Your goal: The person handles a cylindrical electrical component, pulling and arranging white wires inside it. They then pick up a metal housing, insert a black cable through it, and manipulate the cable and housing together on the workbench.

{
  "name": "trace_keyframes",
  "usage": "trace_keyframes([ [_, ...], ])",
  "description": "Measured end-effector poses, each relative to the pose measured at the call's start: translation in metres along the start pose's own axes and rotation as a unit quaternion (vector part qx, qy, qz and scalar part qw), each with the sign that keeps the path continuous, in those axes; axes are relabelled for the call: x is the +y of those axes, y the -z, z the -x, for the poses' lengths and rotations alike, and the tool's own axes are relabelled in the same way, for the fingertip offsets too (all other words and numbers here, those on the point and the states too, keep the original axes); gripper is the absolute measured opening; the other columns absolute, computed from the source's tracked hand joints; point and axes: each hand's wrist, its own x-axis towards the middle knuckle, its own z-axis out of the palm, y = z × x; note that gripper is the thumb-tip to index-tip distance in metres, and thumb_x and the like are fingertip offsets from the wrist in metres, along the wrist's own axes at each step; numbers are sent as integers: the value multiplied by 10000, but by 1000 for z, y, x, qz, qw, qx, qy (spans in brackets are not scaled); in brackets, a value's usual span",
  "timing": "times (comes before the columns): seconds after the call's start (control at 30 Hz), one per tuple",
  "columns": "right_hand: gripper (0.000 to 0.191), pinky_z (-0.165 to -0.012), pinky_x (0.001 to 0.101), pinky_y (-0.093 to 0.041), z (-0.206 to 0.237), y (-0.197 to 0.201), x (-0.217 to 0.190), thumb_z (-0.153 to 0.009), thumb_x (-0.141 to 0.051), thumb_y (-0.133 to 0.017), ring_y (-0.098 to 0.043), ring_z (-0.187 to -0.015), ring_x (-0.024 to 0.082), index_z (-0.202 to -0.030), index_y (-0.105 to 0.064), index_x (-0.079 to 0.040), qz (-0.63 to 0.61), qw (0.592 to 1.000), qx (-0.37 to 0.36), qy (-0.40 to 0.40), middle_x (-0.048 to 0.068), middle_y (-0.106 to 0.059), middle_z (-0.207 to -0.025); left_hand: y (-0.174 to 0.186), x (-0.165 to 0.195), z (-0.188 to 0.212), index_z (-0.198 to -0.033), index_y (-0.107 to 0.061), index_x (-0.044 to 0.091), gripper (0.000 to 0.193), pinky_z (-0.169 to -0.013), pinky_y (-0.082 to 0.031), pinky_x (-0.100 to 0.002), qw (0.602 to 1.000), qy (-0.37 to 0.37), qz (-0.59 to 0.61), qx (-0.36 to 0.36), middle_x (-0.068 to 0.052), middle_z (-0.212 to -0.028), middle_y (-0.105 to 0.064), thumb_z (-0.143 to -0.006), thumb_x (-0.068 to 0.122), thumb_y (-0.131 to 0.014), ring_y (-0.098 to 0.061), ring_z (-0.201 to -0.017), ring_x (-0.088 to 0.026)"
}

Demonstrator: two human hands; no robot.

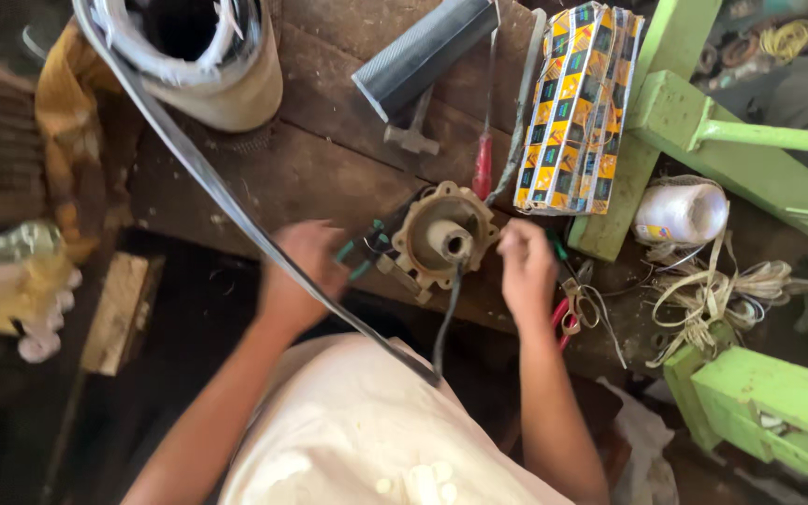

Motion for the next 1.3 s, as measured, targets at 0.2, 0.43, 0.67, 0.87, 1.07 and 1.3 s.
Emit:
trace_keyframes([
  [0.2,497,-648,391,-575,73,-13,55,-984,-292,-639,-732,-663,235,-1343,-446,-7,35,988,-126,-87,80,-719,-789,-63,37,10,-1453,-578,132,633,-1032,-431,-514,987,-50,-149,-44,-174,-1363,-534,-830,86,-681,-503,-1253,-380],
  [0.43,778,-765,368,-576,103,-21,65,-898,-226,-745,-724,-793,246,-1533,-346,-18,41,982,-172,71,168,-694,-1131,-37,3,-40,-1401,-608,151,616,-1055,-438,-491,957,-72,-277,39,-138,-1353,-566,-795,51,-647,-496,-1259,-364],
  [0.67,734,-798,423,-552,91,4,54,-807,-259,-832,-630,-946,328,-1454,-534,-79,270,911,-98,298,136,-597,-1060,-44,36,-47,-1112,-655,63,184,-893,-504,-498,989,51,-116,77,-179,-1125,-626,-952,151,-677,-609,-1063,-390],
  [0.87,550,-740,401,-538,66,0,43,-758,-256,-817,-612,-887,274,-1248,-667,-57,345,853,-89,382,83,-582,-1000,-52,57,48,-1079,-668,36,160,-853,-532,-462,983,98,126,-91,-157,-1042,-683,-984,165,-655,-665,-1005,-378],
  [1.07,462,-742,353,-542,54,-14,42,-808,-176,-754,-642,-905,231,-1236,-672,-23,345,800,-121,475,61,-593,-971,36,41,108,-1252,-661,31,434,-1165,-338,-501,827,10,476,-299,-152,-1490,-511,-826,12,-583,-426,-1440,-338],
  [1.3,360,-720,393,-548,71,-76,9,-867,-219,-729,-662,-855,274,-1152,-655,-12,346,831,-99,424,103,-615,-982,83,24,121,-946,-642,10,399,-1014,-519,-472,822,106,543,-134,-142,-1007,-660,-1095,364,-533,-674,-1119,-302],
])
